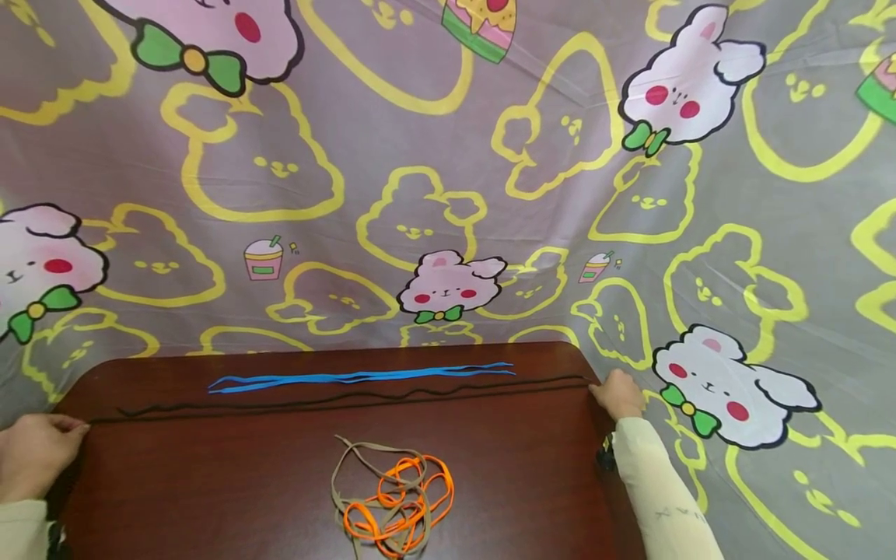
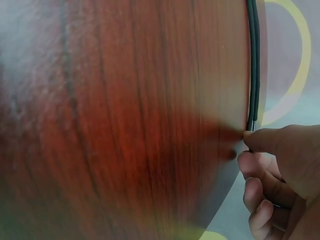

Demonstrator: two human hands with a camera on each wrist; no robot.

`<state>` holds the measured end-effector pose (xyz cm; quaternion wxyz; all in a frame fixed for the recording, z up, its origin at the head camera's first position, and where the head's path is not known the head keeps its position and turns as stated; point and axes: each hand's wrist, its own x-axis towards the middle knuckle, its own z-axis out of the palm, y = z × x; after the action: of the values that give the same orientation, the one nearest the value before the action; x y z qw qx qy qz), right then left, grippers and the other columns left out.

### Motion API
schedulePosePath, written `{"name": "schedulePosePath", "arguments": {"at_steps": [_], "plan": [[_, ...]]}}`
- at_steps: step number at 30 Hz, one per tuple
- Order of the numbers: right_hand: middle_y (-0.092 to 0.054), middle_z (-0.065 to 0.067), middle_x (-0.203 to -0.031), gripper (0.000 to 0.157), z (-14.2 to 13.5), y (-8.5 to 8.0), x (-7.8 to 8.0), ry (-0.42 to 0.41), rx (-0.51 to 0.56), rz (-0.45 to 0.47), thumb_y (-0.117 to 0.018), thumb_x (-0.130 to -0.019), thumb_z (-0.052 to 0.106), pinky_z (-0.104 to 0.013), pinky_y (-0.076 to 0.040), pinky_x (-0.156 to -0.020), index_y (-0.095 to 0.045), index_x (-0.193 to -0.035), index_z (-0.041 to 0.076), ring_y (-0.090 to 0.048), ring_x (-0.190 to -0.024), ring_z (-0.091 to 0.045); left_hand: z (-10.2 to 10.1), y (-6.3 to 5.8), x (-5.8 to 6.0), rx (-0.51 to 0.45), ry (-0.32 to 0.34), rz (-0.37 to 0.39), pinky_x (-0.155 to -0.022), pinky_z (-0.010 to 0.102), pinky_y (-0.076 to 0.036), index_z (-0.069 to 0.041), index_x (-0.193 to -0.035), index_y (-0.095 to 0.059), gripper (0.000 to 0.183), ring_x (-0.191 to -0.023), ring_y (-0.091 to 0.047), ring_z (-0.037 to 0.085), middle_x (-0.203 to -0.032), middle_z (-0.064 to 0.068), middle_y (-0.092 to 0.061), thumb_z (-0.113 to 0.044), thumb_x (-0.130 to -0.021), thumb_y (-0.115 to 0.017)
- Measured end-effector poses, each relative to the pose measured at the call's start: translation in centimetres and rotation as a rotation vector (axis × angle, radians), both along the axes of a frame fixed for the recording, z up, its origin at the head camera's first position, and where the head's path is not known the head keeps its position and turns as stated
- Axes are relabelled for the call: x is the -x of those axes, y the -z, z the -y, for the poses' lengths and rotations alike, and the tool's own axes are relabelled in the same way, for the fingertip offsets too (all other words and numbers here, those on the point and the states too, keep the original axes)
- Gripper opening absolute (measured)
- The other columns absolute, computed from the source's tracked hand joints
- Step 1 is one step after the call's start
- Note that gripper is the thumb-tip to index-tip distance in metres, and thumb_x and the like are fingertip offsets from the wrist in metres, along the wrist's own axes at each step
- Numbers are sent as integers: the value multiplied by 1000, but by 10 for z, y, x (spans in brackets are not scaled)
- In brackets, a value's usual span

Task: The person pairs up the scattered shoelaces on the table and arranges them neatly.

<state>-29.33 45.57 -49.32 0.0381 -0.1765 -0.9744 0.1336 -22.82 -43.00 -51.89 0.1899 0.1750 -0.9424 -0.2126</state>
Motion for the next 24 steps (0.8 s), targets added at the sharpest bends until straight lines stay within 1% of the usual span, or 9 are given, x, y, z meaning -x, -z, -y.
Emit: {"name": "schedulePosePath", "arguments": {"at_steps": [3, 6, 8, 11, 14, 17, 22, 24], "plan": [[-64, -42, -104, 44, 1, -1, 3, 4, 1, -2, -73, -88, 30, -64, -51, -66, -66, -91, -13, -64, -93, -57, -3, -1, 3, -39, -31, 43, -73, 58, -43, 16, -79, -64, 17, -67, -60, 47, -72, 29, -65, 0, -87, -63], [-65, -40, -102, 41, 1, 0, 5, 7, -1, -7, -73, -88, 30, -62, -51, -64, -67, -88, -11, -65, -90, -55, -5, -2, 4, -76, -59, 75, -80, 63, -40, 15, -82, -65, 19, -80, -59, 54, -77, 31, -66, -2, -89, -63], [-66, -39, -99, 38, 1, 0, 7, 6, -2, -11, -73, -88, 29, -61, -51, -63, -67, -82, -8, -66, -88, -54, -6, -4, 5, -91, -73, 92, -81, 65, -40, 15, -83, -65, 21, -85, -57, 57, -79, 32, -66, -4, -90, -62], [-67, -37, -97, 37, 2, 0, 8, 4, -1, -20, -74, -88, 28, -61, -51, -62, -66, -79, -6, -67, -85, -52, -7, -5, 5, -99, -88, 119, -84, 66, -39, 14, -82, -65, 22, -91, -55, 59, -83, 34, -65, -6, -90, -61], [-68, -36, -95, 37, 4, 0, 8, 6, 9, -16, -74, -88, 28, -60, -51, -62, -66, -78, -6, -67, -82, -49, -6, -5, 5, -95, -98, 138, -85, 66, -40, 14, -81, -65, 22, -92, -55, 58, -85, 34, -65, -6, -89, -60], [-68, -34, -93, 37, 5, 0, 9, 8, 9, -8, -74, -89, 29, -60, -50, -63, -66, -77, -5, -67, -81, -46, -4, -4, 6, -78, -90, 137, -83, 65, -41, 14, -82, -65, 22, -90, -56, 57, -85, 33, -65, -6, -90, -60], [-69, -32, -90, 38, 4, 0, 10, 3, 2, -12, -74, -89, 30, -61, -50, -63, -64, -72, -2, -68, -79, -45, -2, -2, 6, -45, -50, 84, -76, 60, -42, 15, -81, -64, 21, -79, -59, 53, -79, 32, -65, -5, -89, -62], [-69, -29, -85, 39, 3, 0, 11, 3, 8, -9, -74, -89, 30, -61, -50, -63, -61, -67, 0, -67, -78, -44, -2, -2, 5, -43, -39, 69, -74, 58, -42, 14, -80, -64, 20, -75, -60, 51, -77, 30, -65, -4, -89, -63]]}}
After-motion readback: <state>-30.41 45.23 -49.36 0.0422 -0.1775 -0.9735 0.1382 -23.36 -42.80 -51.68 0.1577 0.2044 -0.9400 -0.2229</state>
